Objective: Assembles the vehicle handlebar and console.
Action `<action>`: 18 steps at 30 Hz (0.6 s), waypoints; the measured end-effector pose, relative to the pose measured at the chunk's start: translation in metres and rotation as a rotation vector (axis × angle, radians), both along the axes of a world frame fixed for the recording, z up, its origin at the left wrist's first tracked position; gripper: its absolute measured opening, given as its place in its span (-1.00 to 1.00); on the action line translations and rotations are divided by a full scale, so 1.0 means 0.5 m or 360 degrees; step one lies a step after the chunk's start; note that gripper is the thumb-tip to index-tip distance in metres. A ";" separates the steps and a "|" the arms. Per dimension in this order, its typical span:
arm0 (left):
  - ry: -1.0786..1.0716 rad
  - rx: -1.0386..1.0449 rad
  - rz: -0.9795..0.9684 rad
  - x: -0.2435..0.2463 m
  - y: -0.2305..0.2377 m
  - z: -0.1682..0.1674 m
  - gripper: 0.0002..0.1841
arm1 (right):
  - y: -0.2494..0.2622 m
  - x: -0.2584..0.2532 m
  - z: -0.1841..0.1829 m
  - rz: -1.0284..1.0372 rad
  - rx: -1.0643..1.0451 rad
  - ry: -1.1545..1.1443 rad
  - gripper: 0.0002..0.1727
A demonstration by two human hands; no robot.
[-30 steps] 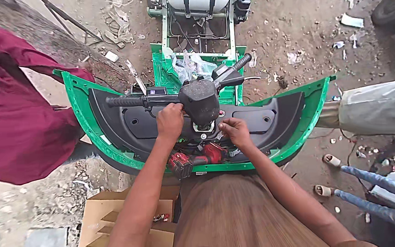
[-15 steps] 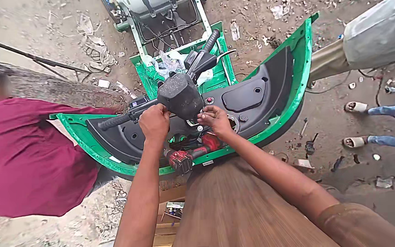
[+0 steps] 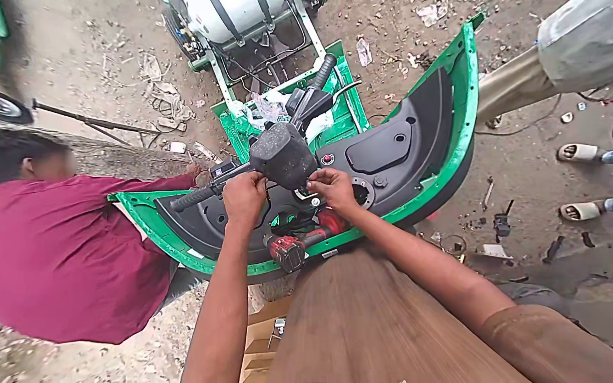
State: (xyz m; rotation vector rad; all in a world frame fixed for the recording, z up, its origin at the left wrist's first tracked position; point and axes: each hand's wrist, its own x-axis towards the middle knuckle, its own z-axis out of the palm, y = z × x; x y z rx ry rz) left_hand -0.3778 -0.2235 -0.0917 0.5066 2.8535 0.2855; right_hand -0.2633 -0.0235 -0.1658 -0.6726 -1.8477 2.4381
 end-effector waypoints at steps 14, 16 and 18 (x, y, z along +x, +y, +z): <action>0.0165 0.0431 -0.0166 -0.019 0.022 0.014 -0.42 | 0.012 -0.016 -0.013 0.0146 -0.0026 0.0102 -0.87; 0.0125 0.0392 -0.0218 -0.023 0.034 0.017 0.00 | 0.010 -0.017 -0.015 0.0158 -0.0098 0.0110 -0.88; 0.0076 0.0354 -0.0241 -0.029 0.049 0.002 0.17 | 0.009 -0.017 -0.016 0.0161 -0.0147 0.0087 -0.88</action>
